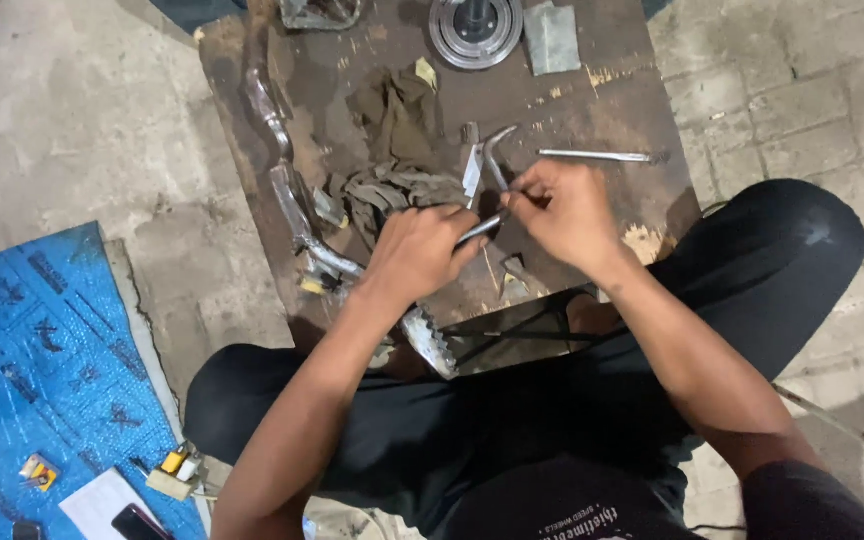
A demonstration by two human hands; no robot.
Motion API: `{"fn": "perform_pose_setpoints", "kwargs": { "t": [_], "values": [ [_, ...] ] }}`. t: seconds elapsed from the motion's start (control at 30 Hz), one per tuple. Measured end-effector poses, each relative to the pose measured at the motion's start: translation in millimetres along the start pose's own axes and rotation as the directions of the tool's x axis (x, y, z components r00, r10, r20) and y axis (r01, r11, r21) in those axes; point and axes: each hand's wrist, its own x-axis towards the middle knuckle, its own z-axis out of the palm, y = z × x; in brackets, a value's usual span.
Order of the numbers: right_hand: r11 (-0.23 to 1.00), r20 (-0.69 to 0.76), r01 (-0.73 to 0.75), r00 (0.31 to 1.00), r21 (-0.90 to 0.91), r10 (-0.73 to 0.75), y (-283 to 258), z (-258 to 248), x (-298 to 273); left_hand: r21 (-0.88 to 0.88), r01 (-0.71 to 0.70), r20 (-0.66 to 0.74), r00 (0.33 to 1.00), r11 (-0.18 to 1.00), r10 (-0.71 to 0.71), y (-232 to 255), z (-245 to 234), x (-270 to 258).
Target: The person sits on the floor and uses a file to smooth the edges of a metal part held on a workbench. They wipe the part with a cloth and continue filing different sections of the metal piece.
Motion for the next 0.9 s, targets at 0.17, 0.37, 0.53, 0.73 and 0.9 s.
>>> {"fn": "perform_pose_setpoints", "kwargs": {
  "t": [0.17,0.37,0.53,0.73,0.9],
  "values": [
    [0.997,0.042,-0.03,0.999,0.071,0.027,-6.6,3.3,-5.3,-0.008,0.003,0.009,1.0,1.0,-0.003,-0.2,0.6,1.4],
    [0.999,-0.009,-0.009,1.0,-0.043,0.009,-2.6,1.2,-2.4,-0.001,-0.005,0.015,1.0,1.0,0.005,1.6,-1.1,1.2],
    [1.0,0.05,0.005,0.999,0.023,-0.006,-5.2,0.2,-3.1,-0.01,0.009,0.052,0.999,1.0,-0.008,2.7,-1.0,0.0],
    [0.997,0.045,0.015,0.999,0.082,-0.018,-9.2,11.6,-13.6,-0.011,0.014,0.055,0.998,1.0,-0.014,0.2,2.5,1.2],
    [1.0,0.015,0.022,1.0,0.013,-0.022,5.7,6.5,-2.6,-0.019,0.013,0.042,0.999,1.0,-0.013,0.7,1.6,-1.3]
  ]
}}
